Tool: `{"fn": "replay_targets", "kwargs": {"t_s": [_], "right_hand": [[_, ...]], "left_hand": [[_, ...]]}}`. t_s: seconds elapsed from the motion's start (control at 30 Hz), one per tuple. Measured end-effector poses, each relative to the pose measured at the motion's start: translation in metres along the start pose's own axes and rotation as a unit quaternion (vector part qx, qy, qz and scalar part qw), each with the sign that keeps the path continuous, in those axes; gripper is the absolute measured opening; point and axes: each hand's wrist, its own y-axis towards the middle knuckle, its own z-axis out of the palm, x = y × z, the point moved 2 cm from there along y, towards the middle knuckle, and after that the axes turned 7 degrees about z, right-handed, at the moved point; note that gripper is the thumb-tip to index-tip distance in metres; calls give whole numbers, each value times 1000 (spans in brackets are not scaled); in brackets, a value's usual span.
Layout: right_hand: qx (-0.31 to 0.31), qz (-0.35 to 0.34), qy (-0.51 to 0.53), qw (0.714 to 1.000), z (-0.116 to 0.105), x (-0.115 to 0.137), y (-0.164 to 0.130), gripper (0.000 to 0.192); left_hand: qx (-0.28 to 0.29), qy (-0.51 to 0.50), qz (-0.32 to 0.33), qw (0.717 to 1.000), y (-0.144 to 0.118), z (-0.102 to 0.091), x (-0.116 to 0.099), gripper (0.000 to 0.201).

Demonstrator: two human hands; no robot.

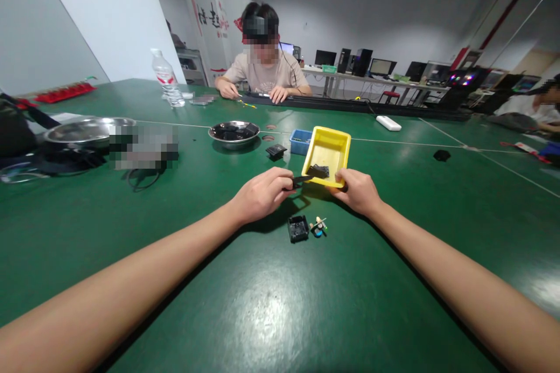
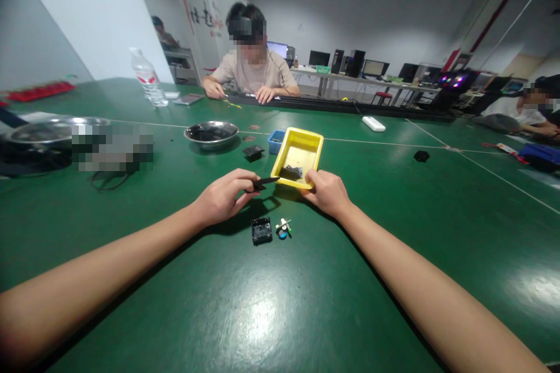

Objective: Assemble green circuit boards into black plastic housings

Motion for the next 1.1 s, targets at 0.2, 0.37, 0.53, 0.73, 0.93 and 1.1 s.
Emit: {"fn": "replay_targets", "kwargs": {"t_s": [0.2,0.37,0.53,0.73,0.93,1.1], "right_hand": [[-10,215,-25,976,-7,-36,5,25],[16,334,-99,937,-11,-61,5,22],[20,386,-125,914,-14,-78,5,28],[47,338,-11,940,-11,-84,6,41],[51,240,66,967,-8,-80,4,61],[67,112,147,980,-3,-35,4,51]], "left_hand": [[22,-7,-17,1000,-2,3,3,6],[90,-7,-44,995,-5,6,7,15],[110,-17,-79,991,-7,8,10,21],[138,-48,-92,985,-7,9,11,17],[152,-76,-106,980,-8,8,11,14],[133,-83,-109,982,-10,9,12,19]]}}
